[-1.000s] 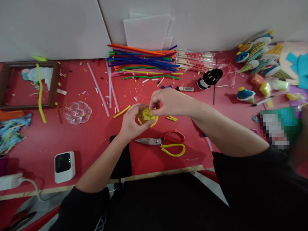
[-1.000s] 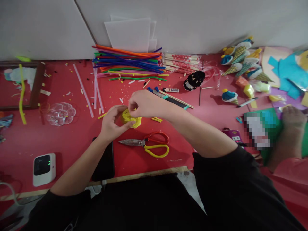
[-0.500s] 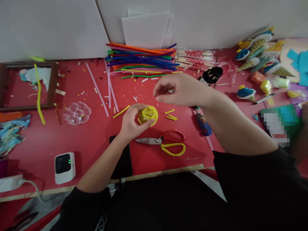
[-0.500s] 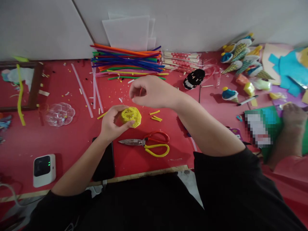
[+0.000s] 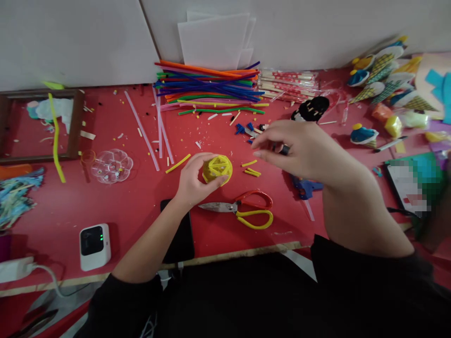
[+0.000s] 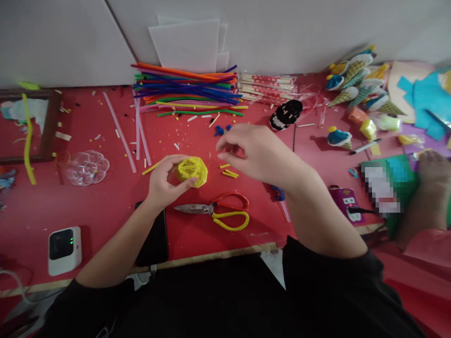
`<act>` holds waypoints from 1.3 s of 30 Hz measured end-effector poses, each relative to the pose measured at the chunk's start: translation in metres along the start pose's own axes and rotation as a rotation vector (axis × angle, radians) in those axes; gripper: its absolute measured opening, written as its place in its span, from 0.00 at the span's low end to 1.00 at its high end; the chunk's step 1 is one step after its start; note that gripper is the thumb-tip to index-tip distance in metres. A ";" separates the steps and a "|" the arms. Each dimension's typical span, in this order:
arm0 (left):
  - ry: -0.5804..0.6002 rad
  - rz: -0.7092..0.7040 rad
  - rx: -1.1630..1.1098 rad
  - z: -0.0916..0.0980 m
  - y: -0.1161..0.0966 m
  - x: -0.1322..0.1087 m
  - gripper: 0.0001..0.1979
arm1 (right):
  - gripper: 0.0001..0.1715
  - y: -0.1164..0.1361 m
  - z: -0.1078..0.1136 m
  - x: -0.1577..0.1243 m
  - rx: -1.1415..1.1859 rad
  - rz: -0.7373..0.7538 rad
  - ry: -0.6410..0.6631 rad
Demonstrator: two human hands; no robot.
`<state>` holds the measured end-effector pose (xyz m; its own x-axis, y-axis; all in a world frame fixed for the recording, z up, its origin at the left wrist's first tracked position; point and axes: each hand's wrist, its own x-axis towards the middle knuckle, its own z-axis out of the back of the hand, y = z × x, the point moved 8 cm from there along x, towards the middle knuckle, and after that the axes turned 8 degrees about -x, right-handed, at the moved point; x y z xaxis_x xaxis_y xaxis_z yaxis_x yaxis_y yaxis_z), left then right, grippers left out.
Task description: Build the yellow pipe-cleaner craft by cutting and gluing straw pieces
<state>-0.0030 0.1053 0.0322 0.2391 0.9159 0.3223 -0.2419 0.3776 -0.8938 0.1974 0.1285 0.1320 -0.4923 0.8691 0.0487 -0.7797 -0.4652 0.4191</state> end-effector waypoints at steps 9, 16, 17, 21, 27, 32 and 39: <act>0.013 -0.013 -0.003 -0.001 0.003 0.000 0.24 | 0.14 0.033 -0.049 0.013 -0.016 0.096 0.066; 0.009 -0.049 -0.027 -0.001 0.001 0.000 0.23 | 0.11 0.045 -0.061 0.030 -0.099 0.060 0.144; 0.009 -0.051 -0.031 -0.002 0.001 0.000 0.23 | 0.11 0.045 -0.059 0.029 -0.097 0.069 0.138; 0.000 -0.028 -0.025 -0.004 0.003 -0.001 0.23 | 0.10 0.040 -0.031 0.007 -0.047 0.076 -0.106; -0.020 -0.019 -0.001 -0.003 0.004 0.000 0.22 | 0.09 -0.008 -0.063 -0.052 -0.160 -0.285 -0.084; -0.035 0.002 0.000 -0.001 0.005 0.000 0.23 | 0.12 -0.031 -0.089 -0.091 -0.141 -0.343 -0.103; -0.071 -0.004 -0.106 0.002 0.011 -0.005 0.23 | 0.14 -0.122 -0.047 -0.187 -0.179 -0.496 -0.340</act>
<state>-0.0088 0.1055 0.0215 0.1723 0.9231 0.3439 -0.1392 0.3684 -0.9192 0.3663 0.0153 0.0294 0.0726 0.9800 0.1855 -0.9511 0.0121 0.3086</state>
